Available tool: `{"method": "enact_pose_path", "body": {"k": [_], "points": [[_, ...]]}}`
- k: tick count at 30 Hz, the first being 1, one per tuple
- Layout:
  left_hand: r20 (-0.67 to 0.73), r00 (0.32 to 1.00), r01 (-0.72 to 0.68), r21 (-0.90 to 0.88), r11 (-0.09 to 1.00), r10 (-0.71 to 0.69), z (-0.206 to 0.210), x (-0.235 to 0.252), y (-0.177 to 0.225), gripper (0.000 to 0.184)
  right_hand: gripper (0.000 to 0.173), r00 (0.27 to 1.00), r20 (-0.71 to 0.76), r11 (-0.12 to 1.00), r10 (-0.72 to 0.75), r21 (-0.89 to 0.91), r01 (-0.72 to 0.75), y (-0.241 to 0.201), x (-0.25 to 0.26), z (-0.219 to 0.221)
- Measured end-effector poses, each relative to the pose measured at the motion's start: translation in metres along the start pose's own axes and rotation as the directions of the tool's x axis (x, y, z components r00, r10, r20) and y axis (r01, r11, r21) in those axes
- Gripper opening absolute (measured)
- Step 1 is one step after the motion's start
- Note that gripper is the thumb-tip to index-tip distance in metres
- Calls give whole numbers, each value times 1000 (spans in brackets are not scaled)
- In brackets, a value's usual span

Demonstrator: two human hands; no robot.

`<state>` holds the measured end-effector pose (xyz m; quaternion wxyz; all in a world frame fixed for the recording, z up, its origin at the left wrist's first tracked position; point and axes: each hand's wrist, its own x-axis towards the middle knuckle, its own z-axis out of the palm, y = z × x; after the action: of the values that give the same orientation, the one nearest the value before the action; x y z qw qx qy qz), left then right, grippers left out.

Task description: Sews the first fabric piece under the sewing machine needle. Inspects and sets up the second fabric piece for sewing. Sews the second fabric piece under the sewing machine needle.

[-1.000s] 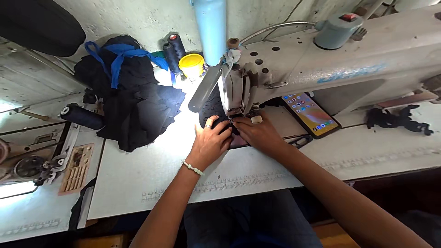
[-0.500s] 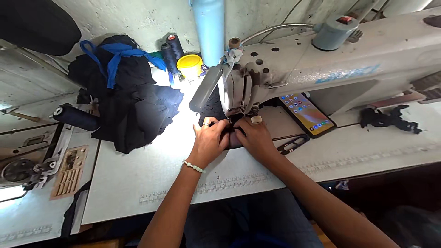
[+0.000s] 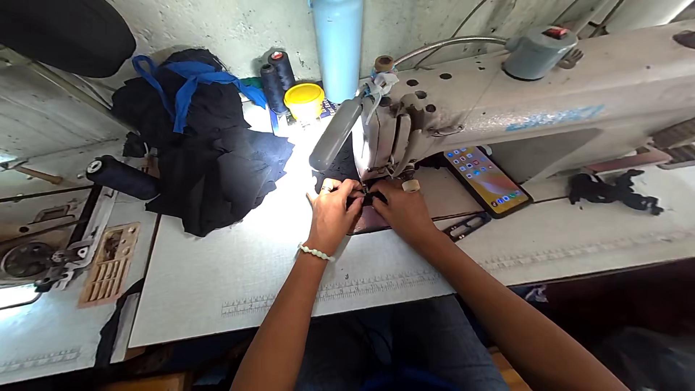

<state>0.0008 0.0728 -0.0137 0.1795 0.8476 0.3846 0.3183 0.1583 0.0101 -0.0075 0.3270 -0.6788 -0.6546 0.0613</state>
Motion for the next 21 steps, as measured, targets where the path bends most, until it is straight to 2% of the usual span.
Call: {"method": "enact_pose_path", "body": {"k": [3,6,8,13,16,18,21], "points": [[16,1000,17,-13,1000,-17,-1,1,0,17,5,958,-164,962,-234,-182,204,5,-3,12],[22,999,-27,-8,1000,27,0,0,-1,15,2,924,-128,912,-360,-257,320,7,-11,13],[11,995,-104,6,995,103,0,-2,-3,13,1,927,-69,903,-368,-263,339,3,-21,10],[45,968,-251,108,962,247,-2,-9,-1,16,23,934,-76,885,-350,-355,303,-4,-47,7],[86,951,-310,219,925,299,-5,-14,8,14,25,942,-117,915,-314,-303,267,-7,-54,10],[98,939,-343,264,901,329,-5,-17,9,13,25,951,-88,928,-298,-258,267,-5,-52,8],[101,940,-340,292,894,325,-5,-22,9,16,21,933,-12,902,-359,-259,344,0,-43,3]]}}
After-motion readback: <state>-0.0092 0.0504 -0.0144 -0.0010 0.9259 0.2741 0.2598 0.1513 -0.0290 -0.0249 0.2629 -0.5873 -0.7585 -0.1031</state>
